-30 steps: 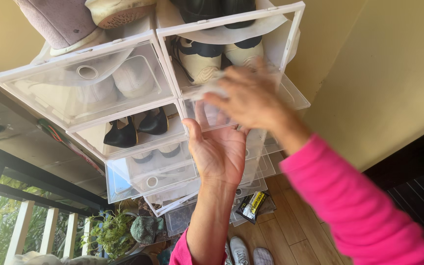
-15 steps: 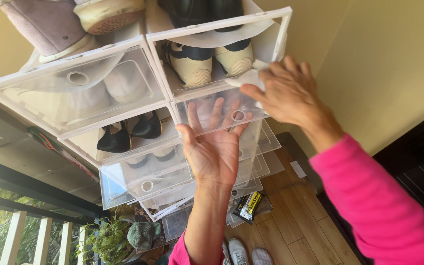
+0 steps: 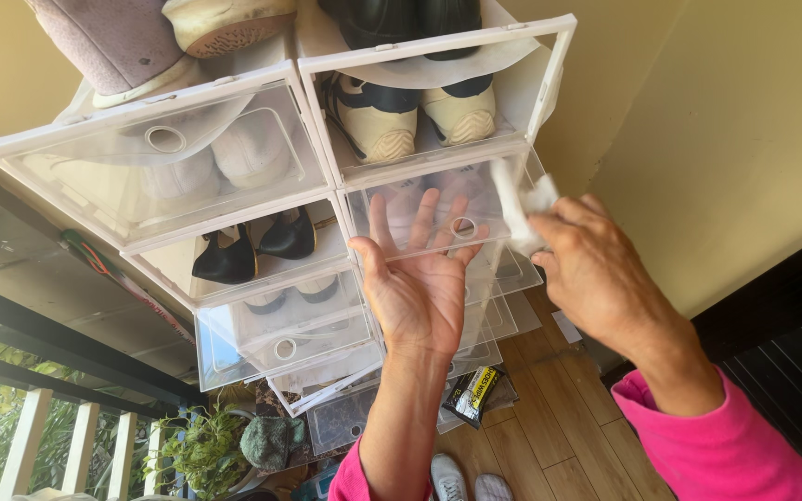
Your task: The person wipes the clear plastic doors of a stacked shoe storage unit with a white cloth. They open and close multiple compartments while cleaning the exterior surfaces of the storage unit.
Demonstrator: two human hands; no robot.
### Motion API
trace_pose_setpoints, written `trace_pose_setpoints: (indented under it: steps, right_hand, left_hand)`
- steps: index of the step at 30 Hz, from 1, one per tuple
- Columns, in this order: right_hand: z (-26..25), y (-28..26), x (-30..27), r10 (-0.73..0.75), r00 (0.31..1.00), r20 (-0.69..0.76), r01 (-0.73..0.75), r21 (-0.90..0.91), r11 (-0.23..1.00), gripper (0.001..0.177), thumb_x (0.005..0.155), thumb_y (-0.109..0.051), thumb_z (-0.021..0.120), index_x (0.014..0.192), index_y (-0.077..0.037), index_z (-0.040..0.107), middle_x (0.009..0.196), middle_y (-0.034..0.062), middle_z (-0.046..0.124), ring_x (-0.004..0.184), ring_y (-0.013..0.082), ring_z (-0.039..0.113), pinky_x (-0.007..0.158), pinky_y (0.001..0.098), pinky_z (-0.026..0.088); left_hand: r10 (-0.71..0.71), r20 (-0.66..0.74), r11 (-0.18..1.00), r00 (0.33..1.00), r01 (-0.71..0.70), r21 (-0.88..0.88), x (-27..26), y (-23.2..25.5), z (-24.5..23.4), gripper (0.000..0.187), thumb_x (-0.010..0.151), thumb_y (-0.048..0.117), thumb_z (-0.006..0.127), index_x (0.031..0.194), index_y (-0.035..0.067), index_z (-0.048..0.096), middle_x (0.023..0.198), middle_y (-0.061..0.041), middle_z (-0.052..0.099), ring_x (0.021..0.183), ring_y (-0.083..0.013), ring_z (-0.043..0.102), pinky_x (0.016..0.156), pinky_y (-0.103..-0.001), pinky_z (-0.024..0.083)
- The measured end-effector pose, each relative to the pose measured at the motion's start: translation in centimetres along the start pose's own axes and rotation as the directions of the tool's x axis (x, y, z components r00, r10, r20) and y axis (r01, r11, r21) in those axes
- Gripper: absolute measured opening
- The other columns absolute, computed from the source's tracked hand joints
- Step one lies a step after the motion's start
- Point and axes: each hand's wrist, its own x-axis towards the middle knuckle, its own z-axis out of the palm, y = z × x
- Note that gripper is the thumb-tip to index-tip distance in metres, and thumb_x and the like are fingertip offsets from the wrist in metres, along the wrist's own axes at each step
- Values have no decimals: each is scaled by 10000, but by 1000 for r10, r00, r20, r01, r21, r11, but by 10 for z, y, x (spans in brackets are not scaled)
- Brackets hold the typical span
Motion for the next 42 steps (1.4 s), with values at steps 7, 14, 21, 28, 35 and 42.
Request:
trace_pose_setpoints:
  steps: [7,14,21,28,35,42]
  right_hand:
    - [-33,-12,39,-20,968,-249,97,302,948,187,880,107,665,992,-18,749,932,119,730,757,172,705,631,303,544]
    - [-46,-24,56,-238,865,-442,247,-38,968,116,829,96,756,920,29,733,851,155,708,807,296,641,725,431,494]
    - [16,-27,30,-207,970,-129,233,245,941,232,807,81,660,985,-20,768,954,118,706,919,283,682,818,394,550]
    - [40,-55,33,-385,903,-190,428,315,847,218,826,85,635,1005,24,744,1011,141,719,984,298,676,850,393,556]
    - [15,-48,39,-239,970,-45,243,237,941,236,753,76,670,944,-19,771,886,135,710,826,291,692,750,401,549]
    - [42,-83,98,-111,967,-231,214,488,846,143,830,36,691,957,-5,742,908,116,690,786,228,703,698,360,542]
  left_hand:
    - [-13,-10,999,1000,13,-33,0,2,4,887,897,686,457,1616,291,118,1607,-253,266,1427,-480,388,1121,-733,331]
    - [-10,76,998,997,15,-63,-7,13,3,1020,843,806,464,1629,259,114,1629,-304,218,1441,-525,319,1108,-733,295]
    - [-10,59,994,998,17,-107,-5,12,-5,919,890,772,386,1632,280,156,1578,-276,315,1424,-453,386,1144,-669,308]
    - [21,12,995,1000,-20,-93,0,10,-16,789,1040,673,285,1678,212,234,1586,-181,424,1416,-372,456,1191,-561,354]
    - [-56,-128,995,990,46,-83,-5,12,-1,759,917,745,248,1562,347,289,1475,-222,491,1295,-376,503,1072,-521,397]
    - [4,22,992,1000,-1,-125,-4,12,-1,770,997,711,271,1585,216,322,1545,-142,444,1392,-331,462,1153,-553,351]
